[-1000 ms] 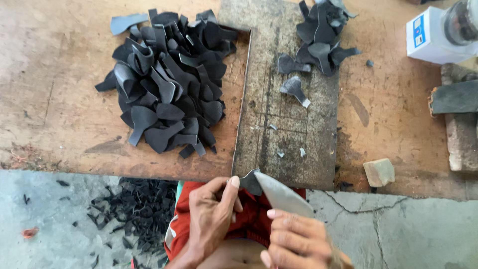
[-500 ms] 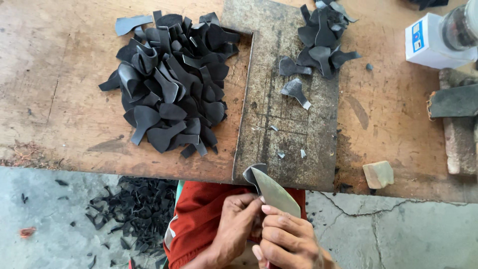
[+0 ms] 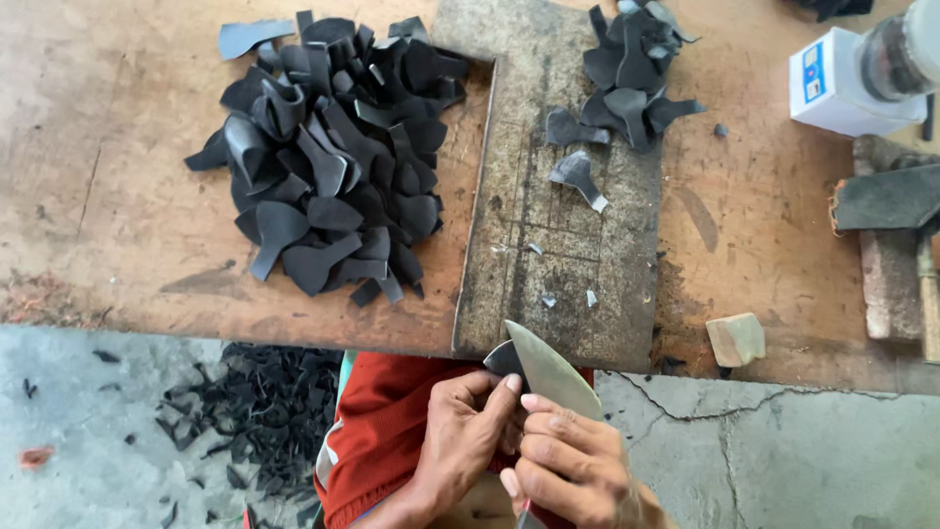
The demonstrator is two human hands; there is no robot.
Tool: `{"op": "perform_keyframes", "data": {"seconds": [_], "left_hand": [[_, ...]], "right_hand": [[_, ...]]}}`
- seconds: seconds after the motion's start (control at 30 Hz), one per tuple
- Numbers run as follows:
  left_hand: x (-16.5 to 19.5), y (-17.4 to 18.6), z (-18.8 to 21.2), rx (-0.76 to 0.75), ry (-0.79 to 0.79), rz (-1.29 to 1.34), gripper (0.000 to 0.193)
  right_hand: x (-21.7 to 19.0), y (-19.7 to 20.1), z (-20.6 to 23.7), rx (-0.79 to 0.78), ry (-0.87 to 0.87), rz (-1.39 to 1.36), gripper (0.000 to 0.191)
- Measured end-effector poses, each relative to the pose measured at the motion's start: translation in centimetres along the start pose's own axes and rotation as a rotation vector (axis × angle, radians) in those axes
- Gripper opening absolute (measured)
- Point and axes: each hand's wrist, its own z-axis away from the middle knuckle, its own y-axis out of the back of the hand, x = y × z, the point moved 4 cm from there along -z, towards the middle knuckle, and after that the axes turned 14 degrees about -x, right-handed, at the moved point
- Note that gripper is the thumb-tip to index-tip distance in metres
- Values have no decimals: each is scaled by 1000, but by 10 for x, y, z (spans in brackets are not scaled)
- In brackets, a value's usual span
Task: The person trims the edges of small black rubber pieces with a curved knife, holding each piece in one hand and cutting thin strips off over a wooden board. Trimmed pieces are placed on a growing pile on the table, and scraps fall to the floor.
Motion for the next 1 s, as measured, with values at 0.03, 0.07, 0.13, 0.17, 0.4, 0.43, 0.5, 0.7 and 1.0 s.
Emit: {"op": "perform_keyframes", "data": {"seconds": [0.03,0.07,0.13,0.17,0.4,0.43,0.5,0.7,1.0], "left_hand": [[0,2,-2,-8,16,-10,36],[0,4,-2,-11,37,-15,36],[2,5,-6,-11,43,-6,35],[3,4,-8,2,33,13,35],[18,-9,-4,-67,-45,5,30],[20,-9,-3,-56,-27,-56,30],[24,-7,-3,-24,-1,-179,30],[25,-10,-6,-72,-34,-36,33],[27,-7,-3,-9,-9,-120,33]], "right_hand": [[1,1,0,-1,3,-9,19],[1,1,1,-6,2,-25,18],[1,2,4,-1,6,-17,21],[0,1,6,0,12,-13,22],[-10,0,13,8,3,20,17],[-10,1,13,8,9,16,17],[-8,3,11,10,28,20,18],[-11,6,10,-7,26,-4,17],[-13,11,6,-55,-10,-55,22]]}}
